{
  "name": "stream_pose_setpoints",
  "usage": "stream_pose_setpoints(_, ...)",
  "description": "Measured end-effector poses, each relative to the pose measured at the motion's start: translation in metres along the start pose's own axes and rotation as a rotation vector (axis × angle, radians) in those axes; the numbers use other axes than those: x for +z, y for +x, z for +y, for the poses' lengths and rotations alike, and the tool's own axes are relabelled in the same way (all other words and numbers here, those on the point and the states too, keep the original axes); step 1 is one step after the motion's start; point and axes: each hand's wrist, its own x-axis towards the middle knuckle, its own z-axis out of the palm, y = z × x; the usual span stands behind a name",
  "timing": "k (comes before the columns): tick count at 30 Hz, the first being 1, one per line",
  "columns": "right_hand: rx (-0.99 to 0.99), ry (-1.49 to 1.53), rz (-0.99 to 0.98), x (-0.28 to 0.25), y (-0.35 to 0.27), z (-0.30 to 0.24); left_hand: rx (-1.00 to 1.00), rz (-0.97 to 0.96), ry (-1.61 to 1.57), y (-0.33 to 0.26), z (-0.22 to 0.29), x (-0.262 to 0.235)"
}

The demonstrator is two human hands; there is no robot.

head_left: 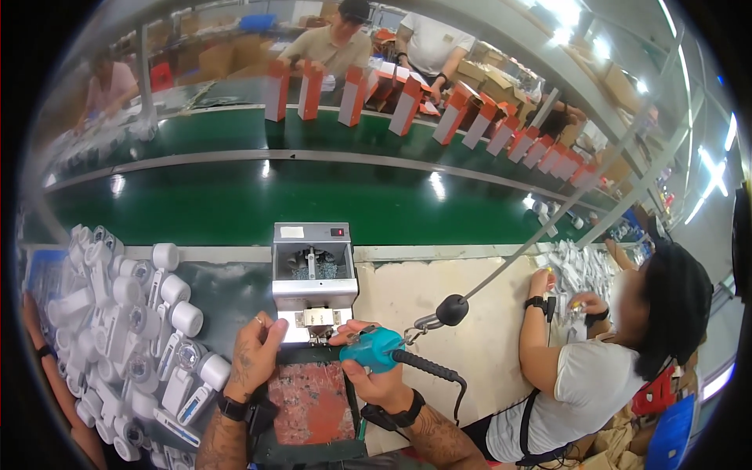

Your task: The person picks up a handheld fan from a pile, places it on a work surface, and uses a power screwdriver to drive a screw into the housing. After setting the fan aside, the person repeats the process with another unit.

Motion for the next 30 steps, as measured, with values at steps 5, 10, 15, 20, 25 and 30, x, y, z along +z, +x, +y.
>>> stream_pose_setpoints(5, 0.036, 0.049, 0.005, 0.0, 0.0006, -0.0035, -0.017, -0.002, 0.008, -0.0022, 0.0059, 0.0015)
stream_pose_setpoints(10, 0.093, 0.099, 0.01, 0.0021, -0.0004, -0.0091, 0.01, 0.046, -0.059, -0.0018, 0.001, 0.0039)
stream_pose_setpoints(15, 0.122, 0.159, 0.032, 0.0046, 0.0007, -0.0085, -0.004, 0.024, -0.027, -0.0016, 0.0058, 0.0007)
stream_pose_setpoints(20, 0.08, 0.113, 0.022, 0.003, 0.0012, -0.007, -0.007, 0.0, -0.032, -0.0007, 0.0044, 0.0003)
stream_pose_setpoints(25, 0.091, 0.127, 0.021, 0.005, 0.0009, -0.0073, -0.019, -0.001, -0.004, -0.0015, 0.0017, -0.0025)
stream_pose_setpoints(30, 0.09, 0.091, 0.014, 0.005, -0.0006, -0.0065, -0.007, 0.001, 0.006, -0.0022, 0.0009, -0.0028)
